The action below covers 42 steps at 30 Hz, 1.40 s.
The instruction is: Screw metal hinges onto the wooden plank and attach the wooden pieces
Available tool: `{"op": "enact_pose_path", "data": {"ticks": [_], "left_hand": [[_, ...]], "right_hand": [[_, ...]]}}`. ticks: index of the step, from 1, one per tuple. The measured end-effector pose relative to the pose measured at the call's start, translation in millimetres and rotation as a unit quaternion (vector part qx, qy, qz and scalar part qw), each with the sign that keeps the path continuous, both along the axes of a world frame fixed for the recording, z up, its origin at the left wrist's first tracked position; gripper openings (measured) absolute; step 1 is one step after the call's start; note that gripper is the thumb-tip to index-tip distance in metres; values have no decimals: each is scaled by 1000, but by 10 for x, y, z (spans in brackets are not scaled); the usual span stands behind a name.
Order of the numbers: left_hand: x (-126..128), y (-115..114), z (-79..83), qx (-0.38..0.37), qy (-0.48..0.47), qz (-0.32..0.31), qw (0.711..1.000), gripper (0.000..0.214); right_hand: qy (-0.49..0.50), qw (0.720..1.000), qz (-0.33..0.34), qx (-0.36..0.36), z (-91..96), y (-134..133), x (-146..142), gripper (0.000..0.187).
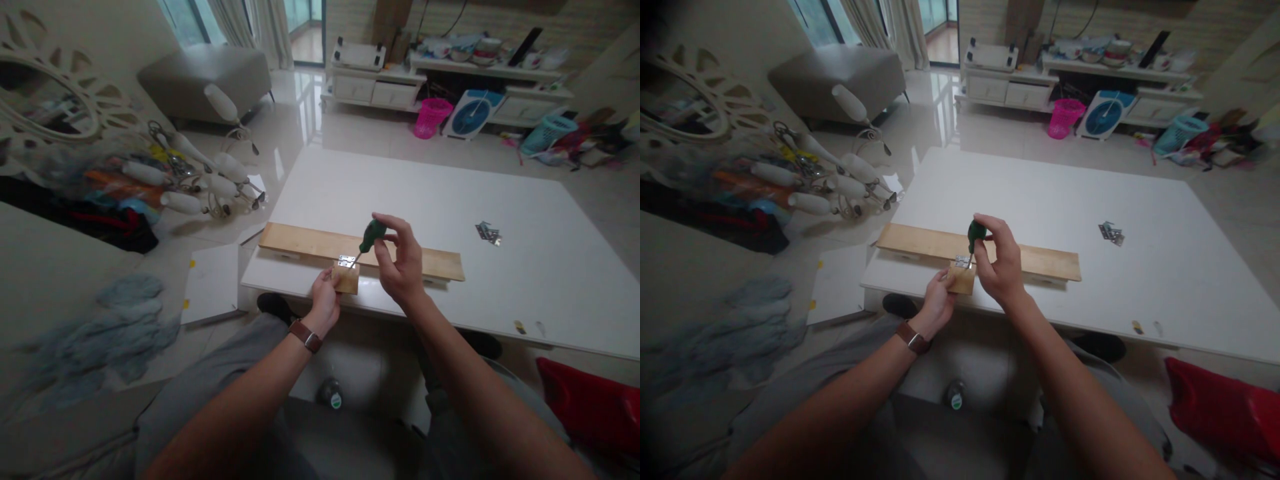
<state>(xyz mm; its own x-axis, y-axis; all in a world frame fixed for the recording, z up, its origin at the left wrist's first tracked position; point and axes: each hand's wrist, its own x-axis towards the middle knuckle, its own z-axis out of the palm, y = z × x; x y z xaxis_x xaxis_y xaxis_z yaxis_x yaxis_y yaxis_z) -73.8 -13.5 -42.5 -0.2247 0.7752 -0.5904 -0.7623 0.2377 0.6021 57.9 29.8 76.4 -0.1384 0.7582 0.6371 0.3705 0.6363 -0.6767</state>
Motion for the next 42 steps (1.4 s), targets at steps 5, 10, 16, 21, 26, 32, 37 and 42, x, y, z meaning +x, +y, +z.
{"op": "enact_pose_path", "data": {"ticks": [5,10,16,21,26,32,37,42], "left_hand": [[-9,-7,-5,-1,4,-4,1000,31],[5,-1,-3,2,8,-6,1000,30],[12,13,18,-16,2,4,1000,28],[5,6,42,-16,-1,8,1000,31],[4,4,52,-20,1,3,1000,31],[9,9,51,-17,-7,9,1000,30],[1,1,50,-12,2,1,1000,29],[0,-3,39,-9,1,-3,1000,28]], "right_hand": [[15,1000,-2,12,-10,10,-9,40],[11,999,-24,44,-1,9,-13,36],[14,1000,13,21,-23,12,-5,44],[-1,998,-30,61,-9,23,-3,37],[-9,999,-17,45,14,10,6,41],[5,999,3,43,-8,16,-4,48],[7,998,-40,52,-1,15,-4,35],[1,1000,7,23,-4,15,5,46]]}}
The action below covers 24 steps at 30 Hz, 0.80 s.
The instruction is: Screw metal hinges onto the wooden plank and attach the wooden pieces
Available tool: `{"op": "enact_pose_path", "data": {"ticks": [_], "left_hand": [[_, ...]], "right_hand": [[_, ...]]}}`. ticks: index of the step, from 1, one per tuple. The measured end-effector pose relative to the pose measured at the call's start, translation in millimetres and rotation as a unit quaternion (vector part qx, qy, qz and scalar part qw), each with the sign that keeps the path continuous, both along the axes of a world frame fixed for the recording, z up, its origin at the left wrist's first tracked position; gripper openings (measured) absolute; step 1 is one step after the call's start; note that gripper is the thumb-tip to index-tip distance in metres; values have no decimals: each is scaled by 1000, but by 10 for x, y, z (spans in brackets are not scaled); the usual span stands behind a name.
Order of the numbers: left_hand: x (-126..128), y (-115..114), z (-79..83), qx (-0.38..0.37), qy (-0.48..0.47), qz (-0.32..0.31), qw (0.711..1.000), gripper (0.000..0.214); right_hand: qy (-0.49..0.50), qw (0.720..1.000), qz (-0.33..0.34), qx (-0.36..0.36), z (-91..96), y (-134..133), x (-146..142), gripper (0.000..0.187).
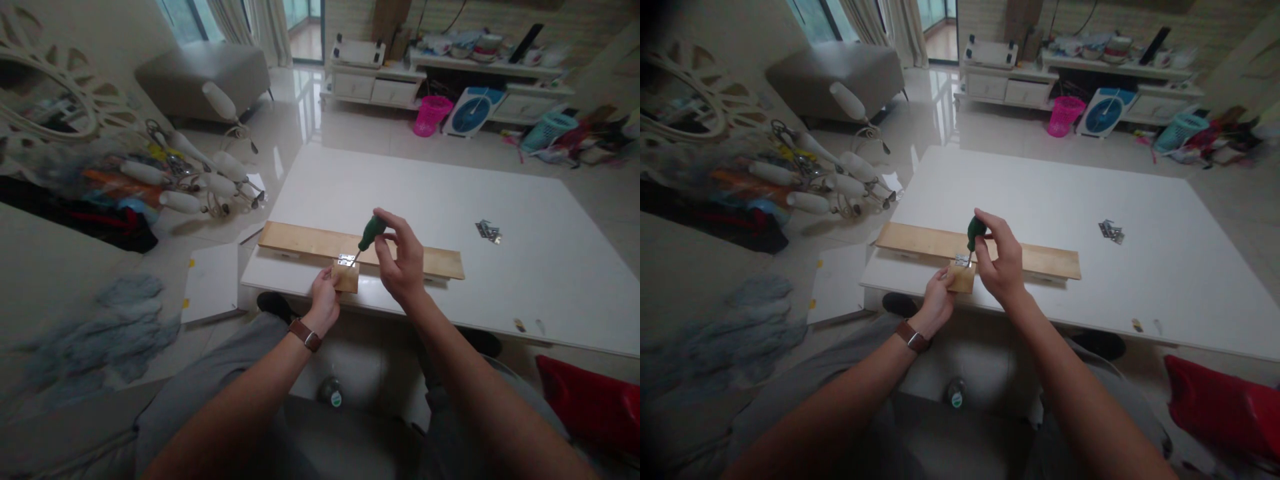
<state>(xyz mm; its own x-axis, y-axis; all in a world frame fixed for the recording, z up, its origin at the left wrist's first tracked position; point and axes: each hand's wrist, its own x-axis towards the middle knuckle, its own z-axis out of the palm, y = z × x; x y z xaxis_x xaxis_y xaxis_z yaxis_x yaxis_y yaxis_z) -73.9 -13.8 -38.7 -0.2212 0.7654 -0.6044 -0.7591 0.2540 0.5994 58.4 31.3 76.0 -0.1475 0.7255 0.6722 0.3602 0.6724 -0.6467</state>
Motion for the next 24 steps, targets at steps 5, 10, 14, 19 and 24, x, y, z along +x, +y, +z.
{"op": "enact_pose_path", "data": {"ticks": [5,10,14,19,24], "left_hand": [[10,10,-23,-1,-3,11,1000,29],[5,10,-51,-2,6,1,1000,31],[-6,2,-71,11,3,-6,1000,33],[-1,-4,-54,7,-2,1,1000,33],[4,-5,-29,-2,6,4,1000,31]], "right_hand": [[17,999,-32,22,-28,22,-8,36],[16,999,-41,5,-1,-5,-7,34],[19,1000,-1,-25,4,-24,3,43],[17,1000,-23,0,-3,-5,-5,36],[7,999,-44,5,17,-11,-10,34]]}}
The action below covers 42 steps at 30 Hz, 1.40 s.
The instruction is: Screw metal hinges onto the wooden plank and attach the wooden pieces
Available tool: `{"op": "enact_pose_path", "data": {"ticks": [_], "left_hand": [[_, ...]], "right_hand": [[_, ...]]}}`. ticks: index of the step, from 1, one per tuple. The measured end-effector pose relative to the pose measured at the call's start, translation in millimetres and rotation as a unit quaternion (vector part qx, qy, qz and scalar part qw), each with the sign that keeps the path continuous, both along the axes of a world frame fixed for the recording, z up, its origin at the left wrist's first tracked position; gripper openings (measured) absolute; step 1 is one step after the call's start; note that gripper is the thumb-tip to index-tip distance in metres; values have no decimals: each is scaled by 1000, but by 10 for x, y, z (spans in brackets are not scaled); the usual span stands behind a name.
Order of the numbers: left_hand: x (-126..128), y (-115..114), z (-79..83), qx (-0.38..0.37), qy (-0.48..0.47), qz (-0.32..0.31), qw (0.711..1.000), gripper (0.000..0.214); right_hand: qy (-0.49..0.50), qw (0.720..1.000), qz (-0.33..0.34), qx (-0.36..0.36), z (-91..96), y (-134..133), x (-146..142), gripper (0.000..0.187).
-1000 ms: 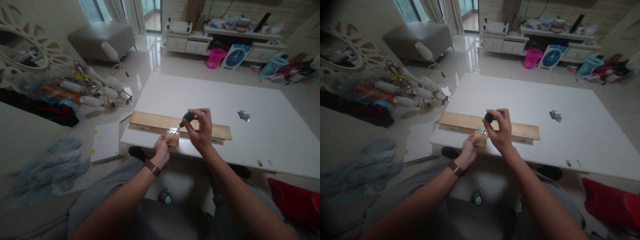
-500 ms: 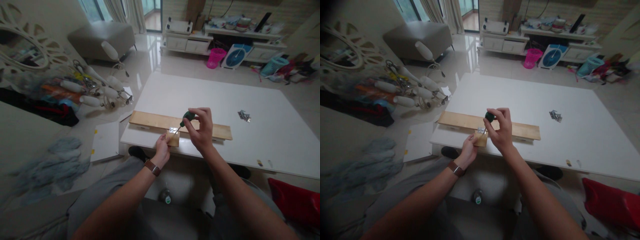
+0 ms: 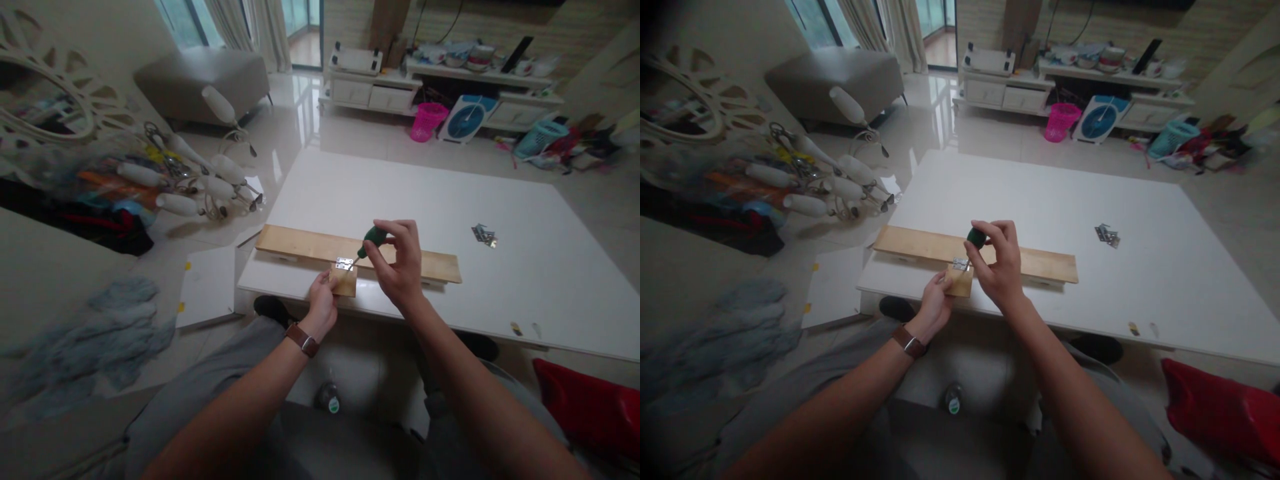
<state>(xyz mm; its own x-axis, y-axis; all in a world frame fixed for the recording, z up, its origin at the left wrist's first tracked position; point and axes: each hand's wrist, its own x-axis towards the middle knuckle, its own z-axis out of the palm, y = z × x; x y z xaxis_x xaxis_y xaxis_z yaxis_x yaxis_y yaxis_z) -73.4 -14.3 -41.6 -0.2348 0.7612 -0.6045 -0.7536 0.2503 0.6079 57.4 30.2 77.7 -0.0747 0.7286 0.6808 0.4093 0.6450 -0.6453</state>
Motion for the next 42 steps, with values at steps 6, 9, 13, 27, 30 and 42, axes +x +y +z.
{"op": "enact_pose_path", "data": {"ticks": [6,9,13,27,30,42], "left_hand": [[0,7,12,-5,-2,0,1000,30],[-2,7,16,-4,-4,-1,1000,29],[-8,4,15,-2,-7,0,1000,28],[-11,7,20,-9,-13,1,1000,31],[-7,5,37,-11,-11,3,1000,29],[-13,4,-3,-3,-7,2,1000,31]], "right_hand": [[2,999,33,-30,-19,-14,21,41],[5,999,27,-27,-35,-11,29,42],[9,999,24,-24,-39,-9,34,41],[5,999,35,-31,-20,-16,35,41],[10,999,38,-30,-22,-17,36,41],[7,999,35,-35,-32,-12,38,43]]}}
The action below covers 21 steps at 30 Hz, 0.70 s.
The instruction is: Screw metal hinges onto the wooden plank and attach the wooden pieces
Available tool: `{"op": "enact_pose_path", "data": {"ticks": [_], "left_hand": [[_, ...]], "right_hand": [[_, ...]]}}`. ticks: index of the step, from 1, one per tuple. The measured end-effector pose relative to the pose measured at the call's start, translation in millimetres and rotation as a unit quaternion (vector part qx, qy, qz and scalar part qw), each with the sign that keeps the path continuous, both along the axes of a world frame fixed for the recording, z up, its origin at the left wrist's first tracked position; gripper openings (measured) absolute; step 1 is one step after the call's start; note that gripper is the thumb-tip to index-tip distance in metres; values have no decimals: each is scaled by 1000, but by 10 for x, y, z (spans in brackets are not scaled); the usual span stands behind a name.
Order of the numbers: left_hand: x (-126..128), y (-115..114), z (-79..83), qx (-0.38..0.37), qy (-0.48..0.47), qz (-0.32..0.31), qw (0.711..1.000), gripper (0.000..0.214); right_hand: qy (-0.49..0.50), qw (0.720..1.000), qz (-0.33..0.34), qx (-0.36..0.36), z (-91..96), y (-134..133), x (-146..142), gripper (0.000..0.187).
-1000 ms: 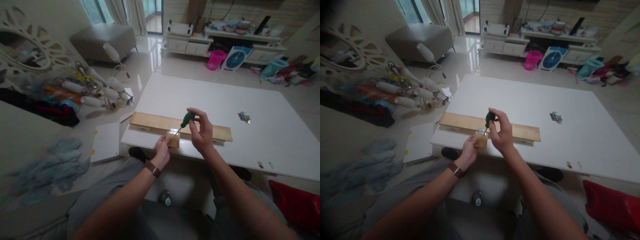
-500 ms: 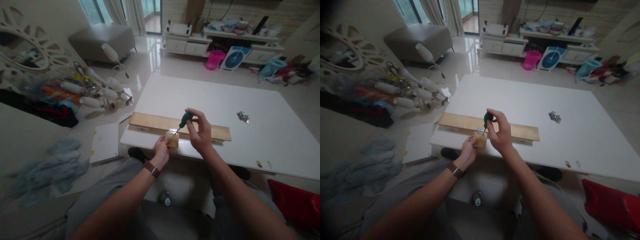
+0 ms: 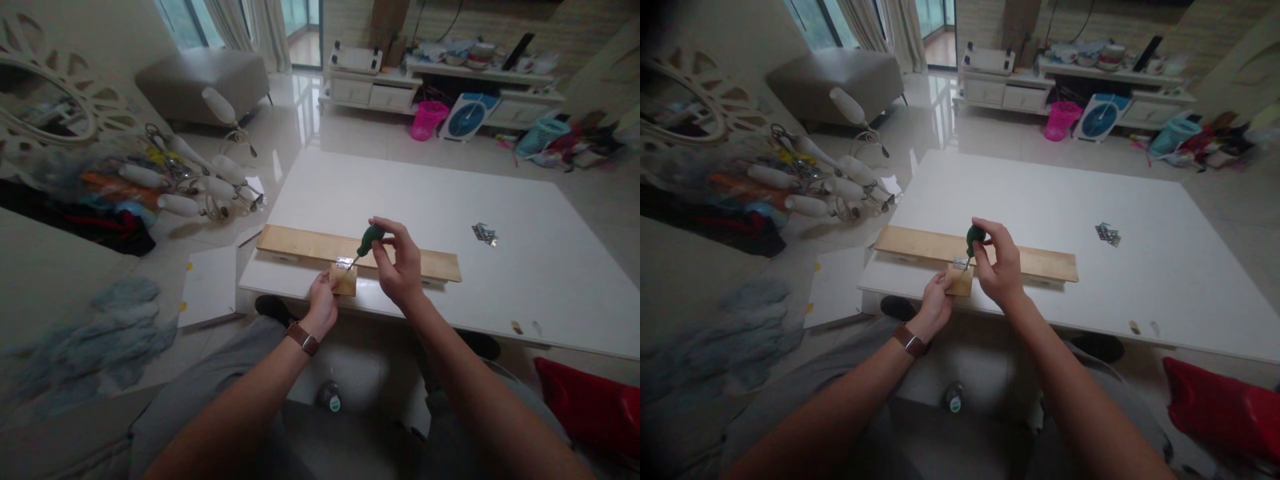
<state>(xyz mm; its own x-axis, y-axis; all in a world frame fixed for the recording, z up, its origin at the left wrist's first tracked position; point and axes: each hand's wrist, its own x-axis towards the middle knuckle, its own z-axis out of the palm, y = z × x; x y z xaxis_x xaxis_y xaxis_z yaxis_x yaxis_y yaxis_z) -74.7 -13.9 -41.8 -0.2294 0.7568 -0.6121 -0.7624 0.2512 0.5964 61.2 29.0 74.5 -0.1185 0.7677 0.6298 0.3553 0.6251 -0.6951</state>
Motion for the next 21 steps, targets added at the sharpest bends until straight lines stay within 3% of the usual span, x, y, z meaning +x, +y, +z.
{"op": "enact_pose_path", "data": {"ticks": [21], "left_hand": [[-4,3,-55,11,1,-2,1000,34]], "right_hand": [[8,1000,12,12,-17,5,-1,41]]}}
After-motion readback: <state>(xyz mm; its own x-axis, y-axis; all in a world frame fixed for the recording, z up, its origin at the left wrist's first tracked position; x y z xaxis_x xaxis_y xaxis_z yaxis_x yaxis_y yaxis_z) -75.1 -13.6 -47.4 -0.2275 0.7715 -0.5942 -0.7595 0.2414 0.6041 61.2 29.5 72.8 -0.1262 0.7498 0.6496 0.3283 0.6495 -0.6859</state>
